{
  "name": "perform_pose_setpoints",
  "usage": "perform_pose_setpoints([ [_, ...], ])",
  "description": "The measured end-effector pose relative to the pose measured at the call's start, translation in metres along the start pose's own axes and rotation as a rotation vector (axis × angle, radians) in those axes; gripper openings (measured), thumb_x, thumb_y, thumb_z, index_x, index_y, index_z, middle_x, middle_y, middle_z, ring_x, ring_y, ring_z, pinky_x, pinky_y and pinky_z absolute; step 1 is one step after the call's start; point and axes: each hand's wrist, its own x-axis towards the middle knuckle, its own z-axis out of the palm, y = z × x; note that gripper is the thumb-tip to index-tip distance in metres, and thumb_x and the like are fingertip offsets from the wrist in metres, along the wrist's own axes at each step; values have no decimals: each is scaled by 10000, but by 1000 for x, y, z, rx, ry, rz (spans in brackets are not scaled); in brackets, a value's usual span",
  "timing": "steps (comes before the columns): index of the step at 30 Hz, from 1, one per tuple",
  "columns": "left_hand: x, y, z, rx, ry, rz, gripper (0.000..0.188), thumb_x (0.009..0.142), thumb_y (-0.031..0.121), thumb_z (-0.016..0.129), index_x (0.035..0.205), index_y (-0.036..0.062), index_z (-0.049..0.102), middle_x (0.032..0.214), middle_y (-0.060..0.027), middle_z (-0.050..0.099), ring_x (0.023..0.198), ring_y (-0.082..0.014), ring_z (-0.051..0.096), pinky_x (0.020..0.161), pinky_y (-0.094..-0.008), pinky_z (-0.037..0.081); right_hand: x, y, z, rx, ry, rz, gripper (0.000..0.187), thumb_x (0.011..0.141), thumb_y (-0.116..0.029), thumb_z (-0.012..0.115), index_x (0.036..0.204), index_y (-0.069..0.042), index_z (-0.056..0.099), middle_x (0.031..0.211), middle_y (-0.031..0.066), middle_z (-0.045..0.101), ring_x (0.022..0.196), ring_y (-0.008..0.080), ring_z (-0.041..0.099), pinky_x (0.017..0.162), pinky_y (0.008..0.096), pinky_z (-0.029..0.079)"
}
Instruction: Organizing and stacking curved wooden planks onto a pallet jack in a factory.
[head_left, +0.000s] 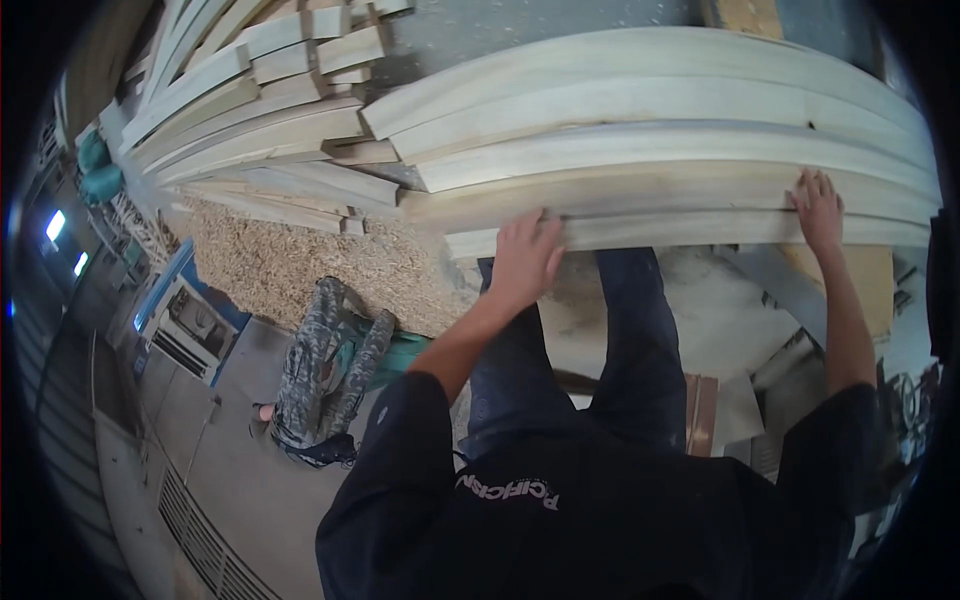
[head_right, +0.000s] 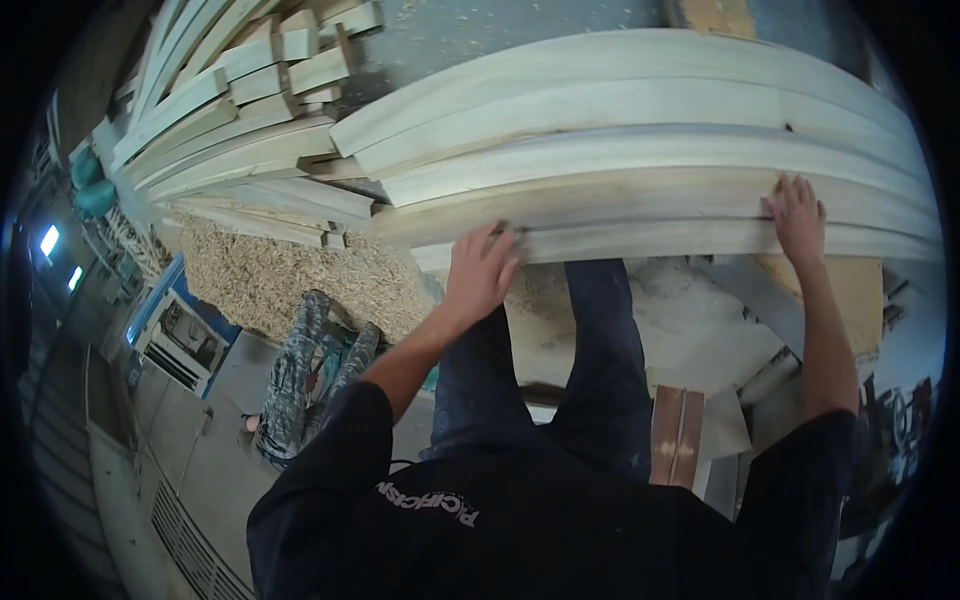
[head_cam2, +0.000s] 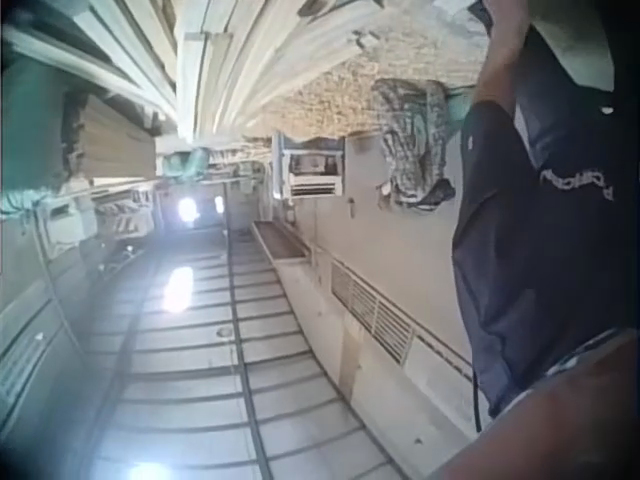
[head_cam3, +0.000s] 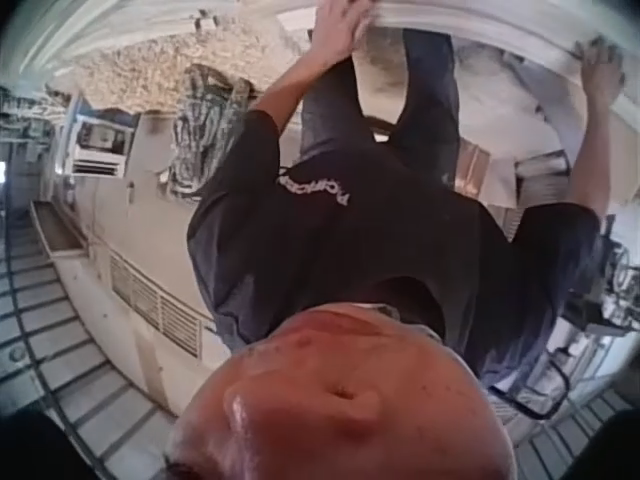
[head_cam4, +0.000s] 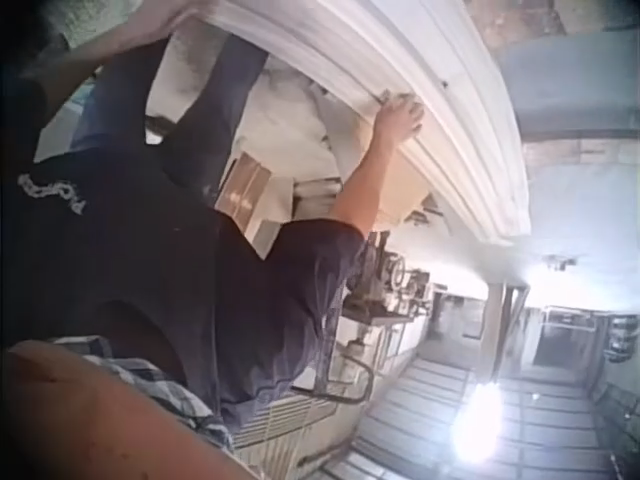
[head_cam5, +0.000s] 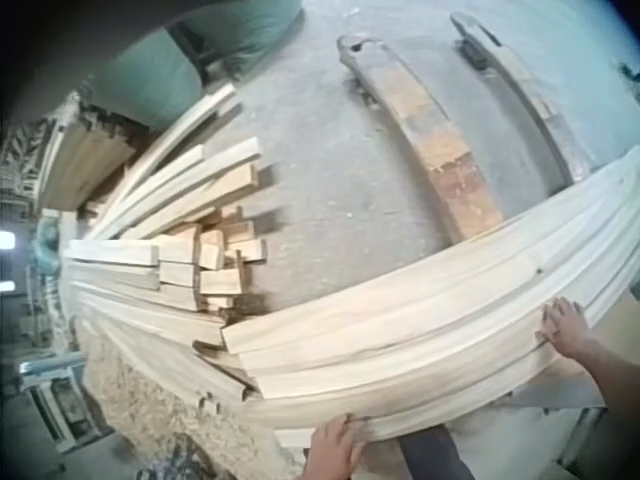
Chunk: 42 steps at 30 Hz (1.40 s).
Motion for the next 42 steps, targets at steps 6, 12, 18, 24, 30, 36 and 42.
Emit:
perform_pose_setpoints([
  [6, -49, -157, -11, -124, 547, -775, 429, 962, 285, 611, 1226, -47, 545, 1184, -231, 596, 1100, -388, 563, 982, -459, 432, -9, -135, -41, 276, 10, -248, 561, 895, -325, 717, 1400, -170, 530, 1412, 90, 528, 1363, 276, 463, 1121, 566, 344],
  [12, -49, -256, 6, -759, 445, -1140, 481, 1001, 398, 584, 1119, -67, 617, 1017, -168, 655, 963, -209, 573, 869, -375, 460, -13, -171, -58, 314, 21, -135, 572, 831, -332, 773, 1345, -181, 575, 1385, 55, 565, 1341, 251, 489, 1146, 526, 331],
  [18, -47, -219, 17, -734, 439, -983, 534, 974, 377, 609, 1250, -80, 602, 1100, -234, 692, 1015, -298, 654, 902, -379, 496, -9, -145, -55, 314, -26, -90, 523, 822, -301, 776, 1298, -171, 603, 1321, 37, 619, 1300, 257, 529, 1075, 481, 404],
  [24, -42, -205, 8, -485, 267, -860, 514, 966, 337, 601, 1243, -95, 578, 1123, -340, 653, 1081, -473, 633, 917, -470, 500, 4, -139, -59, 320, -185, 31, 485, 849, -199, 747, 1305, -154, 588, 1262, 52, 648, 1258, 282, 561, 986, 451, 485],
  [30, -34, -187, 14, -514, 278, -775, 443, 967, 343, 586, 1183, -44, 587, 1073, -308, 656, 1027, -486, 622, 888, -488, 500, 13, -124, -42, 212, -235, 24, 552, 865, -120, 711, 1392, -132, 547, 1322, 90, 608, 1264, 307, 553, 997, 436, 497],
  [36, -38, -184, 30, -610, 271, -716, 529, 974, 323, 595, 1290, -95, 520, 1102, -326, 658, 1079, -456, 638, 919, -468, 506, 2, -156, -39, 196, -171, -86, 625, 861, -15, 677, 1448, -133, 499, 1406, 172, 544, 1314, 377, 507, 1060, 452, 460],
  [42, -84, -254, 58, -969, 575, -589, 379, 1034, 191, 540, 1311, -68, 539, 1043, -188, 716, 983, -233, 706, 859, -346, 544, -49, -320, -69, 360, 132, -250, 628, 868, 46, 629, 1459, -122, 497, 1469, 225, 485, 1386, 420, 434, 1134, 468, 382],
])
